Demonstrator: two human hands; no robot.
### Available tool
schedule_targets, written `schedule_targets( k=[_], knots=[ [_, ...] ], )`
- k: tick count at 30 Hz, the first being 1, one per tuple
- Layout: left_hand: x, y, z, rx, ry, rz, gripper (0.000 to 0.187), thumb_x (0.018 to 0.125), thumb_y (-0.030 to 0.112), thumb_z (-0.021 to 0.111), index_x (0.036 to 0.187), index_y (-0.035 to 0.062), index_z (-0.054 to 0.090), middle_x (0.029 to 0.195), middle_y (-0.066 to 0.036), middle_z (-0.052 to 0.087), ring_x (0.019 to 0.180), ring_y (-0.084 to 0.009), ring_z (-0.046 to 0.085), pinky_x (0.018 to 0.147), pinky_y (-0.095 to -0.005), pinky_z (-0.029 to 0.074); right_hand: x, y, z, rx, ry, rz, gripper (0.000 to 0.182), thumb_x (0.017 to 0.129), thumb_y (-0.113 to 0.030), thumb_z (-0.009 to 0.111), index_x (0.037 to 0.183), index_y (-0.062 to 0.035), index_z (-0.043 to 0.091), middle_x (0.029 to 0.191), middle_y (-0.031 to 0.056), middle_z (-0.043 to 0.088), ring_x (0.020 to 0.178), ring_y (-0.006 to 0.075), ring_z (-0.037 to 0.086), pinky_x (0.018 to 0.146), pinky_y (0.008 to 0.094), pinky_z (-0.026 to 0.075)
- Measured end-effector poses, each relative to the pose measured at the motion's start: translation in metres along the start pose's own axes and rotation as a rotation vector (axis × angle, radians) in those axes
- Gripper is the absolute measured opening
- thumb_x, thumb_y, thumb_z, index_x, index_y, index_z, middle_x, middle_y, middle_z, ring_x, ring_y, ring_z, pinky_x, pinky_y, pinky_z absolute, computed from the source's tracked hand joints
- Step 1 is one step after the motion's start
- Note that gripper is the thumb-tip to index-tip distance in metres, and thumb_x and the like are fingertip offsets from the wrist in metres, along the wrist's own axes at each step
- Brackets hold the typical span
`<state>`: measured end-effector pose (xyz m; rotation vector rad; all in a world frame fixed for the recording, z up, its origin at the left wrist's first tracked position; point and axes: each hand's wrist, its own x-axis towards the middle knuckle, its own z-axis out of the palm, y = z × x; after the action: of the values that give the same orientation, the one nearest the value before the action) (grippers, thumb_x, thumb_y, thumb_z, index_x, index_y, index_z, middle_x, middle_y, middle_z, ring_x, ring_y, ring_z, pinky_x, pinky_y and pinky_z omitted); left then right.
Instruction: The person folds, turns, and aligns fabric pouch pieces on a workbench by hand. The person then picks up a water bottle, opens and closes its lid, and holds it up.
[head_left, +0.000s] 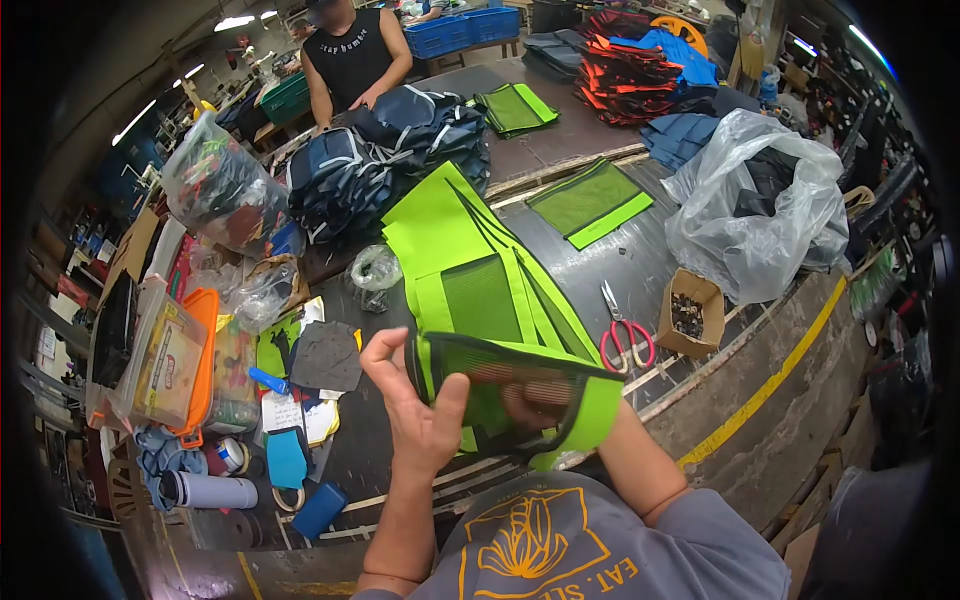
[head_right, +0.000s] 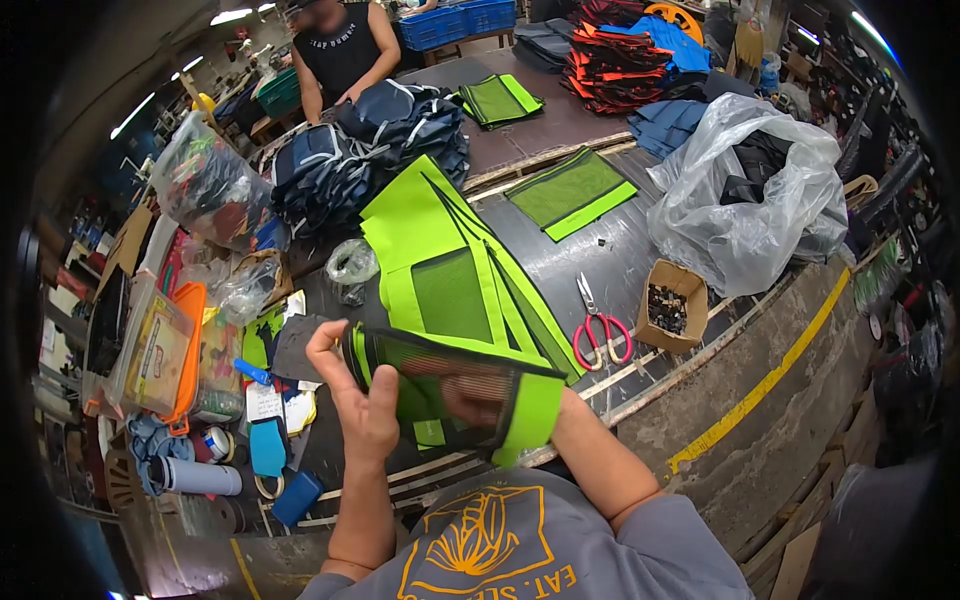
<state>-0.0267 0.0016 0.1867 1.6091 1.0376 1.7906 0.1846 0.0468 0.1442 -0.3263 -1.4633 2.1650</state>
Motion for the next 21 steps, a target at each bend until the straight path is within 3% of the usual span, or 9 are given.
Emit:
schedule_targets(
  k=[4, 5, 8, 12, 14, 15, 17, 18, 21],
  knots=[
    [0.012, 0.016, 0.014, -0.041, 0.07, -0.086, 0.059, 0.094, 0.008, 0.084, 0.141, -0.0003, 0.048, 0.127, -0.007, 0.066, 0.103, -0.0095, 0.064, 0.087, -0.0227, 0.052, 0.002, 0.025, -0.017, 0.601, -0.098, -0.116, 0.089, 0.099, -0.056, 0.068, 0.163, -0.0021, 0.038, 0.073, 0.0079, 0.06, 0.051, 0.0177, 0.048, 0.051, 0.0349, 0.036],
    [0.012, 0.016, 0.014, -0.048, 0.085, -0.103, 0.056, 0.094, 0.008, 0.083, 0.139, -0.0011, 0.051, 0.126, -0.007, 0.067, 0.101, -0.0092, 0.065, 0.086, -0.0222, 0.052, 0.0, 0.019, -0.011, 0.65, -0.075, -0.164, 0.089, 0.1, -0.057, 0.067, 0.163, -0.0016, 0.038, 0.075, 0.0063, 0.06, 0.054, 0.0165, 0.048, 0.051, 0.0331, 0.037],
    [0.004, 0.006, -0.002, -0.343, -0.135, -0.555, 0.033, 0.092, 0.007, 0.086, 0.117, -0.0048, 0.068, 0.112, -0.005, 0.073, 0.092, -0.0083, 0.066, 0.079, -0.0209, 0.052, -0.001, 0.003, -0.001, 0.747, -0.028, -0.262, 0.088, 0.1, -0.058, 0.067, 0.162, -0.0005, 0.04, 0.079, 0.0029, 0.061, 0.059, 0.0141, 0.049, 0.052, 0.0294, 0.039],
    [0.01, 0.007, -0.001, -0.165, 0.041, -0.419, 0.018, 0.088, 0.003, 0.087, 0.094, -0.0042, 0.072, 0.09, -0.001, 0.072, 0.078, -0.0056, 0.062, 0.069, -0.0214, 0.049, -0.01, -0.001, -0.023, 0.661, -0.003, -0.23, 0.075, 0.101, -0.049, 0.07, 0.156, -0.0021, 0.049, 0.075, 0.006, 0.062, 0.055, 0.0172, 0.055, 0.051, 0.0353, 0.041],
    [0.014, 0.007, -0.012, -0.056, 0.006, -0.372, 0.018, 0.086, 0.003, 0.088, 0.093, -0.0036, 0.072, 0.088, 0.0, 0.071, 0.076, -0.0053, 0.06, 0.068, -0.0225, 0.048, -0.019, -0.013, -0.039, 0.073, 0.67, -0.186, 0.037, 0.106, -0.023, 0.065, 0.136, -0.0009, 0.067, 0.077, 0.0051, 0.065, 0.062, 0.0184, 0.061, 0.063, 0.035, 0.052],
    [0.015, 0.007, -0.019, 0.053, -0.035, -0.331, 0.019, 0.085, 0.002, 0.088, 0.092, -0.0029, 0.072, 0.085, 0.0, 0.07, 0.075, -0.005, 0.058, 0.066, -0.0237, 0.046, -0.021, -0.016, -0.045, 0.074, 0.667, -0.183, 0.037, 0.106, -0.023, 0.065, 0.136, -0.0009, 0.067, 0.077, 0.0051, 0.065, 0.062, 0.0184, 0.061, 0.063, 0.035, 0.052],
    [0.016, 0.01, -0.02, 0.158, -0.078, -0.295, 0.019, 0.083, 0.001, 0.089, 0.092, -0.0022, 0.072, 0.083, 0.001, 0.069, 0.073, -0.0048, 0.055, 0.065, -0.0248, 0.045, -0.025, -0.02, -0.053, -0.367, 0.924, -0.255, 0.027, 0.1, 0.001, 0.053, 0.117, 0.0009, 0.074, 0.091, 0.007, 0.069, 0.08, 0.0181, 0.066, 0.082, 0.0321, 0.056],
    [0.019, 0.015, -0.015, 0.243, -0.091, -0.215, 0.02, 0.082, 0.0, 0.089, 0.09, -0.0019, 0.071, 0.08, 0.001, 0.067, 0.072, -0.0053, 0.053, 0.064, -0.0258, 0.044, -0.023, -0.022, -0.05, -0.367, 0.927, -0.252, 0.027, 0.1, 0.001, 0.053, 0.117, 0.0009, 0.074, 0.091, 0.007, 0.069, 0.08, 0.0181, 0.066, 0.082, 0.0321, 0.056],
    [0.027, 0.028, -0.001, 0.412, -0.123, -0.045, 0.02, 0.08, -0.001, 0.088, 0.088, -0.0011, 0.07, 0.075, 0.0, 0.062, 0.069, -0.0062, 0.048, 0.062, -0.0279, 0.041, -0.011, -0.042, -0.022, -0.96, 1.211, -0.723, 0.033, 0.093, 0.011, 0.048, 0.113, 0.004, 0.073, 0.101, 0.0119, 0.069, 0.09, 0.0184, 0.066, 0.088, 0.0293, 0.053]
  ],
)
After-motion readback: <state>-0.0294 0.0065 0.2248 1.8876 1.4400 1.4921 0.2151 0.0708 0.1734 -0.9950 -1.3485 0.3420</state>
